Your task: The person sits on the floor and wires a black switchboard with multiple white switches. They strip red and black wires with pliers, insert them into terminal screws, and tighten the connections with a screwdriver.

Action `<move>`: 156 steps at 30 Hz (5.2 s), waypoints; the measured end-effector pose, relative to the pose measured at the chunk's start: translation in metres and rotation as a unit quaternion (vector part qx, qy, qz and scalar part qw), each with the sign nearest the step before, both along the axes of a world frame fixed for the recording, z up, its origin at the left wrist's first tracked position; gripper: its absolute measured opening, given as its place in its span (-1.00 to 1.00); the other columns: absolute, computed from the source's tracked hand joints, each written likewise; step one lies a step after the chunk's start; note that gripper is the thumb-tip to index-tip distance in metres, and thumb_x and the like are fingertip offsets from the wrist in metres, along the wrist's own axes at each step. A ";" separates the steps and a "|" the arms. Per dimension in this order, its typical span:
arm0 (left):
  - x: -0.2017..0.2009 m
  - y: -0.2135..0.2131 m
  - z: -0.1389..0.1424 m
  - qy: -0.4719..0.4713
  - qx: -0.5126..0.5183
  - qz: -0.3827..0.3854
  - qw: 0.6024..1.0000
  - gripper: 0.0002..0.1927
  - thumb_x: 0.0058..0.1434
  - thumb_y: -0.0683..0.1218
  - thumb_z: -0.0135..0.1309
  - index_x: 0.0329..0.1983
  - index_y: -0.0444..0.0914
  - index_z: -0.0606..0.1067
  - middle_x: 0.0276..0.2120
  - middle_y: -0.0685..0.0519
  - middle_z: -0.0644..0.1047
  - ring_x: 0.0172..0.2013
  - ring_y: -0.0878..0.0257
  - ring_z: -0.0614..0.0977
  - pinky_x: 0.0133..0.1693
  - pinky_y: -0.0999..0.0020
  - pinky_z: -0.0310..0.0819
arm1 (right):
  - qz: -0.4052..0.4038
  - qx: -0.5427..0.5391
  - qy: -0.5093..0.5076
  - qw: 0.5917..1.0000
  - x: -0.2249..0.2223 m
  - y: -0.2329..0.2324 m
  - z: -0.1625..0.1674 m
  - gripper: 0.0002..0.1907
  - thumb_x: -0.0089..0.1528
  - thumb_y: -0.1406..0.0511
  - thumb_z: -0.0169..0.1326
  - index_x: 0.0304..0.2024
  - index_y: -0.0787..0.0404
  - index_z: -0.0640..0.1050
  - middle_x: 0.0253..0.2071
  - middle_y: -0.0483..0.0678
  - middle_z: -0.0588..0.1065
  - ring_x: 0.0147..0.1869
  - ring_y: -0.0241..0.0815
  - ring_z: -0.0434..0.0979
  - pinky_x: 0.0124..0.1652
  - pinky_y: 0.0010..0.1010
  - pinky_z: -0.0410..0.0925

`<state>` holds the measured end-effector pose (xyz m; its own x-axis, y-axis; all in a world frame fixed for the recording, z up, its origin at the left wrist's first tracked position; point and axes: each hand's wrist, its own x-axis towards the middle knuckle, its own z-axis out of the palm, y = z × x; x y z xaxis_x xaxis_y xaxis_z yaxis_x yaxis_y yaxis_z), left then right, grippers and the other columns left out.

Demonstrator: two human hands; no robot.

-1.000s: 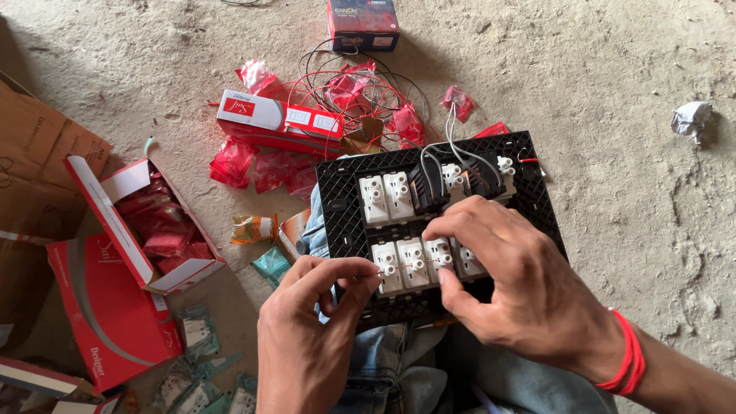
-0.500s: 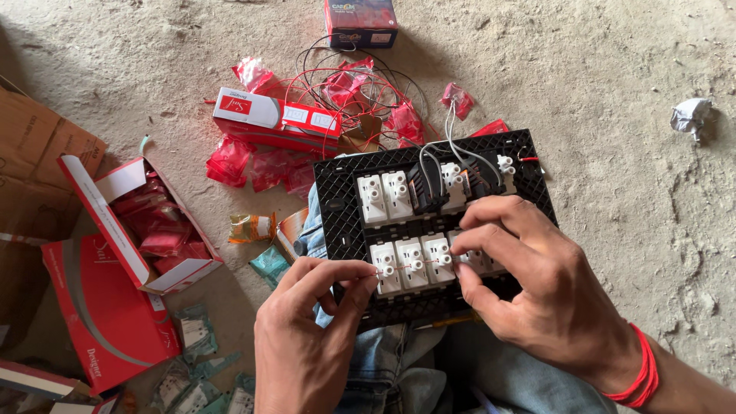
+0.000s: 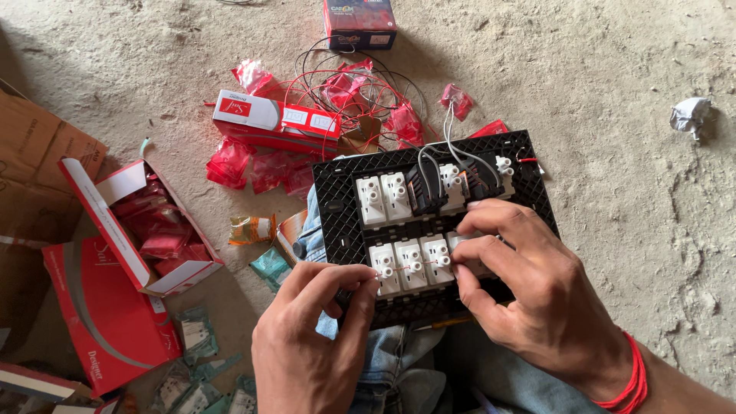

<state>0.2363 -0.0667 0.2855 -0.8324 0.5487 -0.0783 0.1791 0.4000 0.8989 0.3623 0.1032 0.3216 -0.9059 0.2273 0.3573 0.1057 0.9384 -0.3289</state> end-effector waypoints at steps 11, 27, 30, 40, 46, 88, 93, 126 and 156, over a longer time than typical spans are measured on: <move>0.003 0.001 -0.002 0.031 -0.014 0.004 0.999 -0.83 -0.01 -0.09 0.29 -0.30 -0.09 0.67 -0.33 0.19 0.66 -0.54 0.35 0.67 -0.46 0.39 0.55 | 0.003 0.014 0.005 1.000 0.001 0.000 -0.003 -0.80 0.05 0.44 0.24 -0.29 0.29 0.52 -0.02 0.07 0.44 0.17 0.11 0.53 0.09 -0.17 0.42; 0.010 0.004 -0.004 0.070 -0.016 0.035 0.997 -0.83 0.03 -0.07 0.28 -0.27 -0.05 0.66 -0.31 0.19 0.67 -0.52 0.31 0.69 -0.45 0.36 0.55 | -0.010 -0.004 -0.010 1.000 -0.002 0.001 -0.002 -0.77 0.03 0.45 0.21 -0.26 0.28 0.51 -0.07 0.05 0.46 -0.02 0.02 0.59 -0.08 -0.26 0.48; 0.011 0.004 -0.005 0.082 -0.011 0.037 0.996 -0.84 0.04 -0.07 0.28 -0.27 -0.05 0.66 -0.34 0.19 0.67 -0.50 0.33 0.71 -0.44 0.37 0.55 | -0.010 0.003 -0.009 1.000 -0.004 0.000 -0.002 -0.77 0.03 0.45 0.20 -0.26 0.29 0.50 -0.08 0.06 0.46 -0.02 0.03 0.59 -0.07 -0.23 0.47; 0.014 0.002 -0.012 0.157 -0.004 0.032 0.987 -0.90 0.09 -0.08 0.28 -0.30 -0.07 0.66 -0.32 0.20 0.66 -0.37 0.28 0.72 -0.37 0.34 0.56 | -0.010 -0.031 -0.023 0.999 -0.003 0.001 0.000 -0.76 0.03 0.45 0.20 -0.25 0.29 0.51 -0.08 0.04 0.47 -0.09 0.00 0.61 -0.15 -0.27 0.48; 0.014 0.001 -0.015 0.179 -0.006 0.029 0.983 -0.90 0.09 -0.08 0.28 -0.30 -0.07 0.66 -0.31 0.19 0.66 -0.32 0.27 0.73 -0.35 0.33 0.57 | -0.013 -0.019 -0.025 0.999 -0.004 0.002 -0.001 -0.76 0.01 0.45 0.19 -0.27 0.29 0.50 -0.08 0.05 0.47 -0.09 0.02 0.60 -0.16 -0.24 0.48; 0.009 0.005 -0.007 0.112 -0.017 0.006 0.994 -0.86 0.07 -0.07 0.26 -0.26 -0.06 0.65 -0.27 0.18 0.66 -0.47 0.29 0.71 -0.46 0.35 0.55 | -0.025 -0.079 -0.049 0.995 -0.005 0.003 0.003 -0.80 0.01 0.44 0.20 -0.30 0.28 0.52 -0.07 0.03 0.48 -0.19 -0.07 0.65 -0.27 -0.35 0.50; 0.010 0.005 -0.008 0.128 -0.004 0.005 0.992 -0.87 0.08 -0.09 0.26 -0.28 -0.07 0.64 -0.28 0.18 0.66 -0.44 0.29 0.71 -0.43 0.35 0.55 | -0.027 -0.073 -0.052 0.996 -0.005 0.003 0.002 -0.80 0.01 0.44 0.20 -0.30 0.28 0.52 -0.08 0.03 0.48 -0.19 -0.05 0.64 -0.26 -0.33 0.50; 0.010 0.006 -0.008 0.123 -0.002 0.002 0.992 -0.87 0.08 -0.09 0.26 -0.29 -0.12 0.61 -0.31 0.17 0.64 -0.45 0.31 0.69 -0.42 0.35 0.56 | -0.007 -0.049 -0.019 0.999 -0.001 0.004 0.000 -0.75 0.05 0.42 0.17 -0.20 0.30 0.53 -0.05 0.07 0.47 -0.06 0.02 0.62 -0.15 -0.29 0.50; 0.008 0.007 -0.009 0.117 0.069 0.007 0.991 -0.77 0.00 -0.06 0.32 -0.26 -0.13 0.62 -0.30 0.12 0.64 -0.40 0.24 0.67 -0.40 0.37 0.56 | -0.044 -0.231 -0.062 0.970 0.069 0.026 0.013 -0.65 0.15 0.29 0.33 -0.03 0.20 0.60 -0.18 -0.11 0.57 -0.13 -0.34 0.60 -0.14 -0.49 0.51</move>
<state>0.2446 -0.0599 0.2765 -0.8265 0.5290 0.1924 0.3841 0.2803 0.8797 0.4318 0.1295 0.3342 -0.9053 0.4155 0.0882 0.2444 0.6793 -0.6920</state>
